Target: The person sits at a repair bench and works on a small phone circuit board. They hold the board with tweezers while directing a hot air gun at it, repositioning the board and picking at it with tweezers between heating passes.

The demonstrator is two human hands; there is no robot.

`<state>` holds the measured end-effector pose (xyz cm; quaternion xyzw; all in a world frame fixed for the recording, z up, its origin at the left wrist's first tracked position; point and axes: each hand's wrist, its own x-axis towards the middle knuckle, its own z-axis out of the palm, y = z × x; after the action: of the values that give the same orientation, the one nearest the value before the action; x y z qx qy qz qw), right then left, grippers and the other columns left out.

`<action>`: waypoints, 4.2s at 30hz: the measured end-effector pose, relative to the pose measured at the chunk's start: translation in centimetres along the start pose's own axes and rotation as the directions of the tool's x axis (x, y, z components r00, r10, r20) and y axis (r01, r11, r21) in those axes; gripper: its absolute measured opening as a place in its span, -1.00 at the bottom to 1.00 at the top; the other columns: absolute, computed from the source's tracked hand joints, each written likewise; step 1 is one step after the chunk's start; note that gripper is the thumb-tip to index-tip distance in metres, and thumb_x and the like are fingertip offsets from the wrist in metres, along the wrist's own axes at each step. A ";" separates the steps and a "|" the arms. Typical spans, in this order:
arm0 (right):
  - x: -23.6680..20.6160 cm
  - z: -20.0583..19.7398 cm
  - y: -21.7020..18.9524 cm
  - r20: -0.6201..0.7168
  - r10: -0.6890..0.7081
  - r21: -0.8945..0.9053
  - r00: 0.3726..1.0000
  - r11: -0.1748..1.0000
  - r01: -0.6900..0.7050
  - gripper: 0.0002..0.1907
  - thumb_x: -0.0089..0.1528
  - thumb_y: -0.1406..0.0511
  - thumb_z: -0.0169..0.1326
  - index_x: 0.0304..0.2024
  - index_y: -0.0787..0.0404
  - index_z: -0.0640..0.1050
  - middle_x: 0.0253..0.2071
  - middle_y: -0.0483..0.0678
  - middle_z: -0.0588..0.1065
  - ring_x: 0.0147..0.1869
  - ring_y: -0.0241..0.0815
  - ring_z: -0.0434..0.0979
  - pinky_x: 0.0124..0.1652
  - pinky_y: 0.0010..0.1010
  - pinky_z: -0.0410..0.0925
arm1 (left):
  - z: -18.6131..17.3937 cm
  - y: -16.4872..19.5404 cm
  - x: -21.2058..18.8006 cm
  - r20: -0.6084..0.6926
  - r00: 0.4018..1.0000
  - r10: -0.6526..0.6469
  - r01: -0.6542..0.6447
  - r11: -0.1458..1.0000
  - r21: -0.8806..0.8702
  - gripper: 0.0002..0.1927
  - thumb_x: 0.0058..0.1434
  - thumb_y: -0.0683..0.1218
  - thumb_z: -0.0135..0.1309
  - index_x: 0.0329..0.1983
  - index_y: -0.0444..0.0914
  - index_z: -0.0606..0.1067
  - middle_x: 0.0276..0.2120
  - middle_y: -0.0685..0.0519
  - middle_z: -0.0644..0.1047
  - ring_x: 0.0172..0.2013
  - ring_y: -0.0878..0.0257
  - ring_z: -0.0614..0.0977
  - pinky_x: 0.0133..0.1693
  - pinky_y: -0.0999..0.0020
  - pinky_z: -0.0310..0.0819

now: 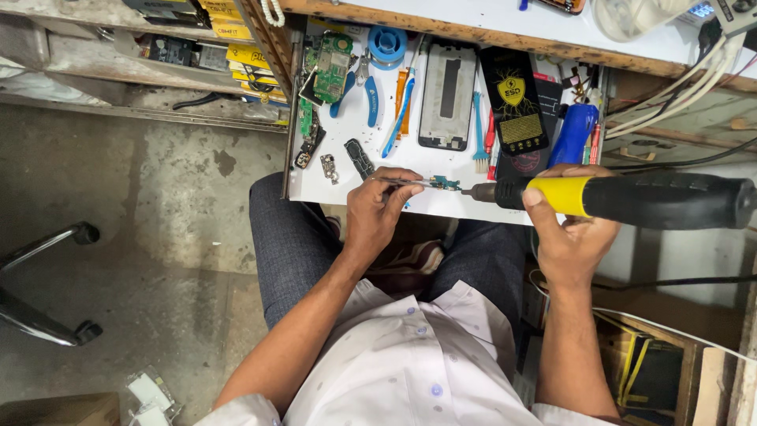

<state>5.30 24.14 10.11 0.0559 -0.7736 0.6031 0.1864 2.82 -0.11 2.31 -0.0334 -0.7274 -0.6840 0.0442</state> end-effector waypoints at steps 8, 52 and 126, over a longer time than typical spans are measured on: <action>0.3 0.1 -0.1 0.002 0.011 0.016 1.000 1.000 -0.011 -0.66 0.36 0.50 0.27 0.02 0.33 0.36 -0.06 0.05 0.46 0.06 -0.16 0.54 0.13 -0.35 0.45 | -0.1 0.2 0.0 -0.004 1.000 -0.015 0.015 1.000 -0.002 -0.84 0.29 -0.15 0.23 -0.26 -0.38 0.62 -0.15 0.02 0.68 -0.36 0.39 0.64 -0.33 0.49 0.51; -0.3 0.1 -0.3 -0.041 -0.013 0.031 0.999 0.999 0.014 -0.70 0.37 0.49 0.25 -0.01 0.32 0.37 -0.09 0.06 0.50 0.02 -0.20 0.51 0.13 -0.39 0.41 | -0.2 1.3 0.1 -0.209 0.915 0.346 -0.276 0.913 0.301 -0.81 0.24 -0.20 0.33 -0.24 -0.34 0.52 -0.16 -0.03 0.68 -0.19 0.25 0.70 -0.14 0.38 0.58; 12.1 -28.9 -11.8 -0.435 -0.477 -0.884 0.764 0.388 -0.261 -0.28 0.32 0.40 0.01 0.47 0.49 0.09 0.48 0.42 0.11 0.55 0.35 0.10 0.43 -0.09 0.08 | 10.2 0.1 10.7 0.640 0.693 0.333 -0.657 0.658 0.368 -0.43 -0.18 0.01 0.36 -0.02 -0.20 0.63 -0.54 0.06 0.58 -0.50 0.19 0.60 -0.36 0.35 0.48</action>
<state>4.16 50.21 31.07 -0.2076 -0.8537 0.0410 0.4758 -8.02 9.92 2.98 -0.4073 -0.8401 -0.3551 0.0466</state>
